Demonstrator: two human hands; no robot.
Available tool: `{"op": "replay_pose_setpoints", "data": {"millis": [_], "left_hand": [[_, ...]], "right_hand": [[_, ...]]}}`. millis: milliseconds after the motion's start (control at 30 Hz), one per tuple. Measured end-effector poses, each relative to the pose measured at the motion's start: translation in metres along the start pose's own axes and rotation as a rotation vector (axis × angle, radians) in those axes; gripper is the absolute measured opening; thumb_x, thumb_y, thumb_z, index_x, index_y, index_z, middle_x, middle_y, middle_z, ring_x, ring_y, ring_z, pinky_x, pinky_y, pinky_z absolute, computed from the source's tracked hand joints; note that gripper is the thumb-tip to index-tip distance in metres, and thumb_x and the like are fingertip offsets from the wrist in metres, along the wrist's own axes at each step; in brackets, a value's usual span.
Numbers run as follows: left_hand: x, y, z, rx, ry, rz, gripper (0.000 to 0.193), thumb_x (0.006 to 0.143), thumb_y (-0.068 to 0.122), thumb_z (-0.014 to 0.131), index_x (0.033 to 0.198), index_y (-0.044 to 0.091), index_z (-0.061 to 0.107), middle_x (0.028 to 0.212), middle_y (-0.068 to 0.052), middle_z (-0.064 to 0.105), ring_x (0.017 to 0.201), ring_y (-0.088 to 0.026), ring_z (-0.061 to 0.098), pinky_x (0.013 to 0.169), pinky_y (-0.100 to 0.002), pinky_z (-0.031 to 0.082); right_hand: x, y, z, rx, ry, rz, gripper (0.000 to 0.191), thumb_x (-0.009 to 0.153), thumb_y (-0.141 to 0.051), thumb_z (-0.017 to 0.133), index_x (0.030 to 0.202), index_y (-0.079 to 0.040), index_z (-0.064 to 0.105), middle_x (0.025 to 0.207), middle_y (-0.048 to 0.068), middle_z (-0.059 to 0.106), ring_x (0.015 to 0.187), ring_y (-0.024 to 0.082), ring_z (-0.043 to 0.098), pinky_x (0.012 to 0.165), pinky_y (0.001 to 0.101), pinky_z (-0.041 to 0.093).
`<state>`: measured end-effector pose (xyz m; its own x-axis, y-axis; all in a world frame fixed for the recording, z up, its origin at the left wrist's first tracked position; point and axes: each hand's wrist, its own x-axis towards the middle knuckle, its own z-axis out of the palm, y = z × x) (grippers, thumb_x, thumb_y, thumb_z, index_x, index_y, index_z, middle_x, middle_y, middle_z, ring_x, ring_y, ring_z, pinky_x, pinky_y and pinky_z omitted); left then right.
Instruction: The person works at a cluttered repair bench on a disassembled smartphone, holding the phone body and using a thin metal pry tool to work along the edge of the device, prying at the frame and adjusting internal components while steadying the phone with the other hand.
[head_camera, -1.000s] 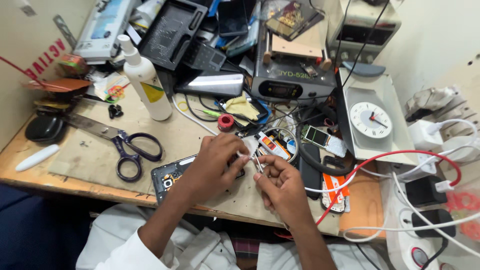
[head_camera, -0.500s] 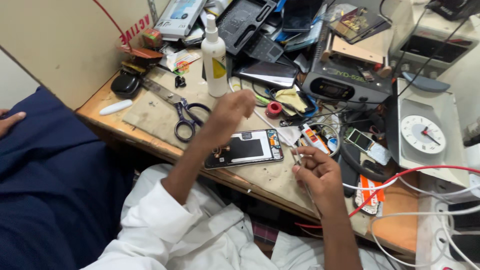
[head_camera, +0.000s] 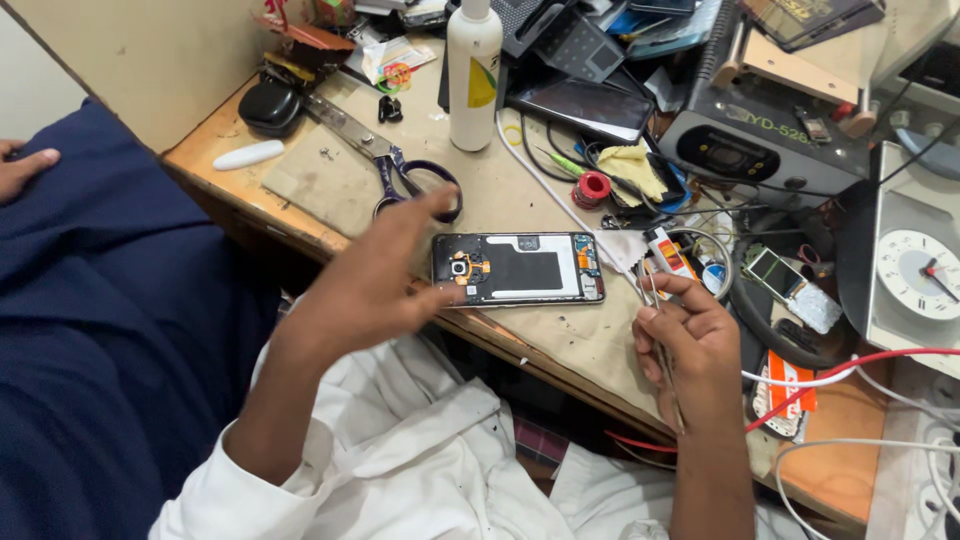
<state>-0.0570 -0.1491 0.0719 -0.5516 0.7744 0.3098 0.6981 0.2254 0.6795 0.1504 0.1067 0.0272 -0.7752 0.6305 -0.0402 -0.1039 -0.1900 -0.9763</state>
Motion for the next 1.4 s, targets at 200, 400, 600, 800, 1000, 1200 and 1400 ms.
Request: {"op": "replay_pose_setpoints", "data": {"millis": [200,400,600,800,1000,1200,1400], "left_hand": [[-0.008,0.000,0.010,0.202,-0.132,0.036,0.107,0.065,0.011,0.087,0.154,0.006,0.029,0.152,-0.024,0.041,0.137,-0.039,0.041,0.112,-0.047,0.033],[-0.008,0.016,0.009,0.117,-0.132,-0.044,0.112,0.061,0.013,0.091,0.155,0.010,0.030,0.138,-0.017,0.052,0.128,-0.037,0.049,0.109,-0.045,0.038],[-0.016,0.046,0.021,-0.002,-0.262,-0.209,0.107,0.062,0.018,0.090,0.155,0.019,0.037,0.133,-0.010,0.054,0.120,-0.032,0.054,0.099,-0.042,0.044],[-0.017,0.040,0.022,-0.101,-0.361,-0.080,0.082,0.070,0.015,0.087,0.143,0.018,0.052,0.140,-0.007,0.055,0.122,-0.031,0.059,0.097,-0.039,0.050],[-0.014,0.029,0.017,0.033,-0.310,0.128,0.058,0.068,0.017,0.086,0.122,0.010,0.066,0.143,-0.006,0.058,0.121,-0.032,0.062,0.096,-0.041,0.051],[-0.016,0.038,0.029,0.062,-0.350,0.041,0.047,0.068,0.030,0.087,0.108,0.011,0.070,0.116,-0.008,0.062,0.104,-0.028,0.065,0.087,-0.042,0.052],[-0.012,0.037,0.043,0.077,-0.072,0.451,0.057,0.074,0.046,0.081,0.114,0.009,0.069,0.119,-0.010,0.063,0.110,-0.031,0.060,0.092,-0.044,0.046]], "right_hand": [[0.000,-0.001,0.001,-0.151,-0.003,0.019,0.027,0.092,-0.002,0.064,0.118,0.003,0.063,0.067,0.004,0.059,0.051,0.005,0.048,0.039,0.0207,0.033],[-0.001,0.002,0.003,-0.122,-0.026,0.011,0.027,0.092,0.000,0.064,0.118,0.004,0.063,0.069,0.003,0.059,0.051,0.004,0.045,0.040,0.0209,0.032],[-0.005,0.000,0.017,-0.236,-0.004,0.024,0.028,0.089,0.002,0.066,0.116,0.005,0.064,0.088,0.003,0.067,0.048,0.005,0.047,0.040,0.0222,0.035],[-0.009,-0.003,0.023,-0.299,-0.016,0.106,0.032,0.090,0.002,0.065,0.122,0.004,0.066,0.101,0.003,0.072,0.053,0.004,0.051,0.044,0.0214,0.037],[-0.008,-0.005,0.026,-0.280,-0.027,0.095,0.033,0.088,0.001,0.062,0.121,0.002,0.066,0.108,0.002,0.076,0.046,0.003,0.047,0.038,0.0225,0.038],[-0.004,0.004,0.032,-0.344,-0.156,0.083,0.040,0.091,0.000,0.067,0.131,-0.005,0.068,0.091,-0.003,0.066,0.051,-0.002,0.040,0.044,0.0198,0.033],[-0.006,-0.008,0.019,-0.425,-0.127,0.287,0.030,0.089,-0.003,0.070,0.119,-0.004,0.070,0.070,0.002,0.060,0.045,0.002,0.047,0.039,0.0231,0.036]]}}
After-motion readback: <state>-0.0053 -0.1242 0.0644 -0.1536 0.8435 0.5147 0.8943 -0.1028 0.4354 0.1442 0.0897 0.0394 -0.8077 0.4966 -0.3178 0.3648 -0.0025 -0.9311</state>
